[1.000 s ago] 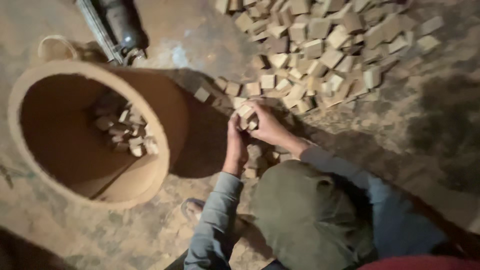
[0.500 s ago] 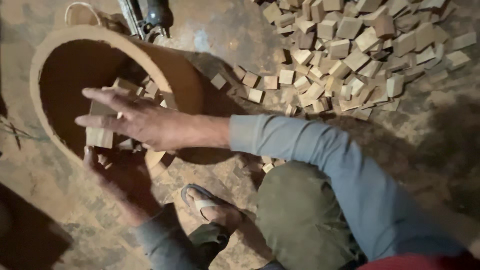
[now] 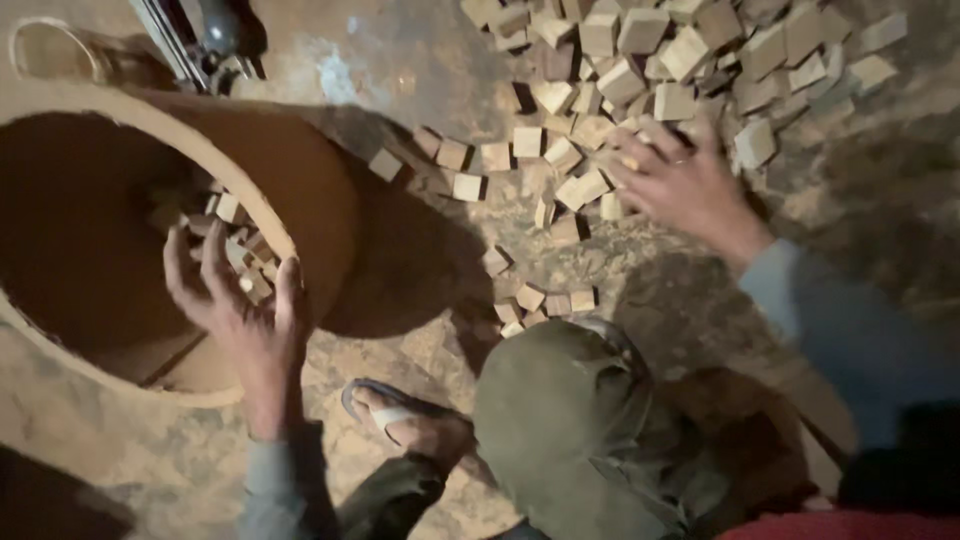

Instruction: The person sits on the workshop floor and gathers small wooden blocks scattered across the ground, picking them up by hand and placing them into a large round wooden container. They occasionally shift position and sweep blocks together with both hands to collect them.

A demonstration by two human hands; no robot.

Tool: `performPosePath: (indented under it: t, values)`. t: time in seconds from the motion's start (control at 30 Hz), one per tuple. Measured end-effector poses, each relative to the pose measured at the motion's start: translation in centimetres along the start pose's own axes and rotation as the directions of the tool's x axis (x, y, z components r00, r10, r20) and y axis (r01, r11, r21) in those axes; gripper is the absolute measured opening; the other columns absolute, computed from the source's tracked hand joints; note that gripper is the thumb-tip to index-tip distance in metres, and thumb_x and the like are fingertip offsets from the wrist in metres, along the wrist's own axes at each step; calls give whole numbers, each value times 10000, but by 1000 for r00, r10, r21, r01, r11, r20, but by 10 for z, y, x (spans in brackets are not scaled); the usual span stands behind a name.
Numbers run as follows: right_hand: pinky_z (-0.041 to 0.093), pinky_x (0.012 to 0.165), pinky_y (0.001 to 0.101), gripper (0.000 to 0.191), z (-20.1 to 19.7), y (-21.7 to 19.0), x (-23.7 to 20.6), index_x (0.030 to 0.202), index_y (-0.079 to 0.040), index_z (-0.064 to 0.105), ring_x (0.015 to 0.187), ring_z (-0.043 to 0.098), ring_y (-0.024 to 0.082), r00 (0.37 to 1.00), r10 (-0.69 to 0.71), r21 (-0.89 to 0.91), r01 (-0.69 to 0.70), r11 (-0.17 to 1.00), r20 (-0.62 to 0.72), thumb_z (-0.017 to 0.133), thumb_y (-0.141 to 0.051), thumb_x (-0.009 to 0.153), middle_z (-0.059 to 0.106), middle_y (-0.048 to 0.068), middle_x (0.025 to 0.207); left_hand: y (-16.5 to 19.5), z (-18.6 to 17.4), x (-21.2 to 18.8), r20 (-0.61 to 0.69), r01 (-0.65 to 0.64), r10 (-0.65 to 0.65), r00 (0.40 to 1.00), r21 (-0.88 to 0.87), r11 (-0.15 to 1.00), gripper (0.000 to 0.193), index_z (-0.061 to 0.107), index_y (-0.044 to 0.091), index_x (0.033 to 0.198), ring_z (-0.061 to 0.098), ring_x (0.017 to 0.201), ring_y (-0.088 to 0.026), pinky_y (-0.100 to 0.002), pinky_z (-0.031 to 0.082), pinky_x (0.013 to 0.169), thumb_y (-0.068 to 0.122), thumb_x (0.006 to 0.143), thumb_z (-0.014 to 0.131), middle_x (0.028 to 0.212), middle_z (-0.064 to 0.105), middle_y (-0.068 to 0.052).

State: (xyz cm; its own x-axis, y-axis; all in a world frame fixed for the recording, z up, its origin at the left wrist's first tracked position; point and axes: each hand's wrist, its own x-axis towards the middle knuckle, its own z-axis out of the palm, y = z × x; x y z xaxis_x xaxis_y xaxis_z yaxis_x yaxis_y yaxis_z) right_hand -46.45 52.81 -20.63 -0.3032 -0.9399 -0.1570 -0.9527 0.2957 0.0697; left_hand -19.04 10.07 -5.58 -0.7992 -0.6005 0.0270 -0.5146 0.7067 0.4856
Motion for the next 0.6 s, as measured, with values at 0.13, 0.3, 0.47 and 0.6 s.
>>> performPosePath:
  t: [0.13, 0.3, 0.47, 0.6]
  values:
    - [150, 1232, 734, 655, 19, 5, -55, 1531, -267, 568, 1525, 268, 356, 988, 157, 64, -157, 986, 16, 741, -518, 952, 363, 133, 1611, 8, 7, 18, 158, -28, 42, 987, -88, 996, 690, 328, 52, 1651, 376, 1565, -367, -453, 459, 1256, 157, 1082, 705, 1710, 150, -212]
    - [235, 1273, 651, 483, 36, -8, -115, 1460, -189, 584, 1501, 336, 372, 903, 429, 215, -415, 884, -18, 812, -252, 1038, 413, 137, 1560, -2, 14, 17, 181, -70, 79, 980, -54, 996, 636, 322, 1, 1610, 396, 1517, -380, -452, 464, 1271, 100, 1097, 685, 1643, 226, -190]
    - [419, 1216, 532, 505, 55, -38, -150, 1473, -90, 618, 1444, 424, 406, 729, 684, 460, -601, 653, -19, 764, -145, 992, 449, 217, 1574, -7, 16, 13, 224, 8, 22, 974, -132, 991, 521, 376, -28, 1543, 461, 1474, -364, -438, 497, 1209, 112, 1125, 653, 1565, 277, -205]
    - [492, 1091, 401, 355, 48, -74, -152, 1378, -75, 663, 1310, 521, 328, 540, 841, 704, -587, 401, -28, 734, -114, 1033, 505, 170, 1467, -5, 16, 12, 246, -23, 45, 968, -91, 996, 460, 405, -35, 1521, 476, 1406, -341, -426, 481, 1169, 110, 1145, 626, 1553, 307, -201]
